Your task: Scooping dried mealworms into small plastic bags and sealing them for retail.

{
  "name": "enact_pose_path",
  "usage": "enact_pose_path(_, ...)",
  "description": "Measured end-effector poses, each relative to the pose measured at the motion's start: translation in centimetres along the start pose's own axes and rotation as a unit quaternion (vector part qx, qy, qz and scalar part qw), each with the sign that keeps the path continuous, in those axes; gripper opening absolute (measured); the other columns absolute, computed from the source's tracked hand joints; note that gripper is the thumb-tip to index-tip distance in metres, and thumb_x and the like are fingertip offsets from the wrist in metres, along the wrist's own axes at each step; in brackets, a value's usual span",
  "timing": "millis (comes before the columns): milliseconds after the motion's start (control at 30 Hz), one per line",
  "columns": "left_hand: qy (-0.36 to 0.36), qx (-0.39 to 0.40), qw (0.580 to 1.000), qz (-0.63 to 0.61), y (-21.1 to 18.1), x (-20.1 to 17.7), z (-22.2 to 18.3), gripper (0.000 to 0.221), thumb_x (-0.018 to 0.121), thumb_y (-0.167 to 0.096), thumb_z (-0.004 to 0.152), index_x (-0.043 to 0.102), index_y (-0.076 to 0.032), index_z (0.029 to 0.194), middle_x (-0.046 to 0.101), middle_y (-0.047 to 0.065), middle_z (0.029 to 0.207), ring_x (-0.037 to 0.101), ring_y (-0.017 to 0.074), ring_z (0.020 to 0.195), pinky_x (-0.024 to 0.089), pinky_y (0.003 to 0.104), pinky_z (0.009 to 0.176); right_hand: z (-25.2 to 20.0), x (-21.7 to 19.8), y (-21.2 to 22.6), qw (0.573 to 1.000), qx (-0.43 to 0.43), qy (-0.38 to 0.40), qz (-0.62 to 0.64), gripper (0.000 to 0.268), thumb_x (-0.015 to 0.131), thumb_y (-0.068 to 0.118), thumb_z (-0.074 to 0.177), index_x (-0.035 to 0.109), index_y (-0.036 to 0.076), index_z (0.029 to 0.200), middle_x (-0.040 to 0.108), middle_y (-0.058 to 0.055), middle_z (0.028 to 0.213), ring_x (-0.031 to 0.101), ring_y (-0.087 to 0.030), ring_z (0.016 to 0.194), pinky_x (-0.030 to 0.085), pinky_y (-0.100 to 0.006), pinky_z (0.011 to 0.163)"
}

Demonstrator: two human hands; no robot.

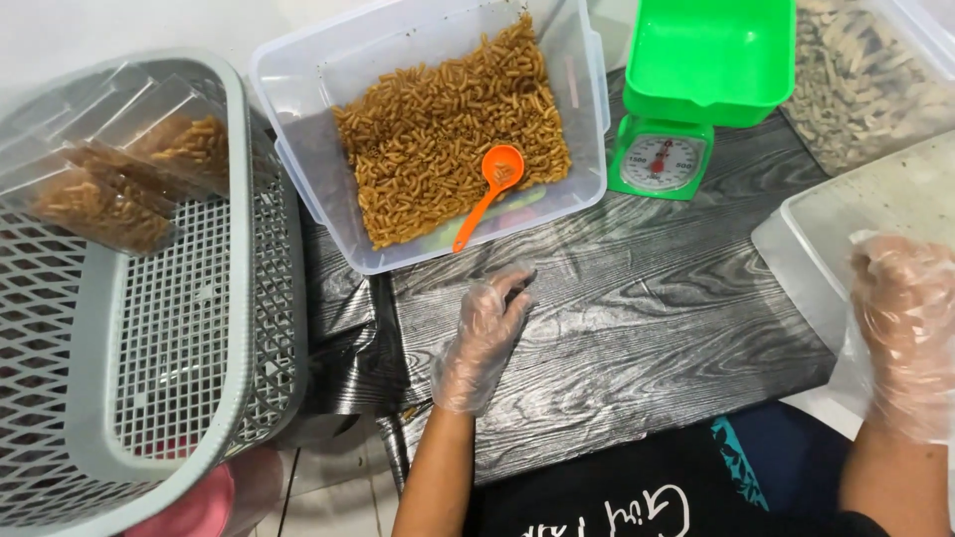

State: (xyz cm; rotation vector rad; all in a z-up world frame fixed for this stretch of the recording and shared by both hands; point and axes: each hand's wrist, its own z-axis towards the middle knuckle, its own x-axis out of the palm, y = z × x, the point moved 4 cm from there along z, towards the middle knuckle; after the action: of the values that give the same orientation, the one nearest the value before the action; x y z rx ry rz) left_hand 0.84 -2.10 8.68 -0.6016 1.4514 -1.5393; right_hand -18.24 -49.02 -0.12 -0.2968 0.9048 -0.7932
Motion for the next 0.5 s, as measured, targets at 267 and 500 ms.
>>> enact_pose_path(267,-0.019,0.014,1.0,-0.019,0.9,0.4,0.1,0.049,0.058,-0.043,0.099,0.067,-0.003,0.124,0.067,0.014,0.133,0.062,0.0275,0.131,0.048,0.038,0.113,3.3,-4.5,-0.4,0.981,0.021,0.064,0.182,0.023,0.092,0.027,0.104,0.073,0.016,0.097,0.076,0.001,0.107,0.073,-0.019,0.1,0.061,-0.033,0.103)
enact_pose_path(500,-0.035,0.009,0.995,-0.089,0.7,0.3,-0.4,0.036,0.064,-0.032,0.098,0.067,-0.005,0.121,0.066,0.014,0.134,0.06,0.0279,0.134,0.05,0.039,0.113,0.9,-1.6,-0.8,0.984,0.044,0.106,0.134,0.025,0.075,0.054,0.115,0.077,0.03,0.108,0.071,0.007,0.113,0.067,-0.021,0.115,0.049,-0.032,0.119)
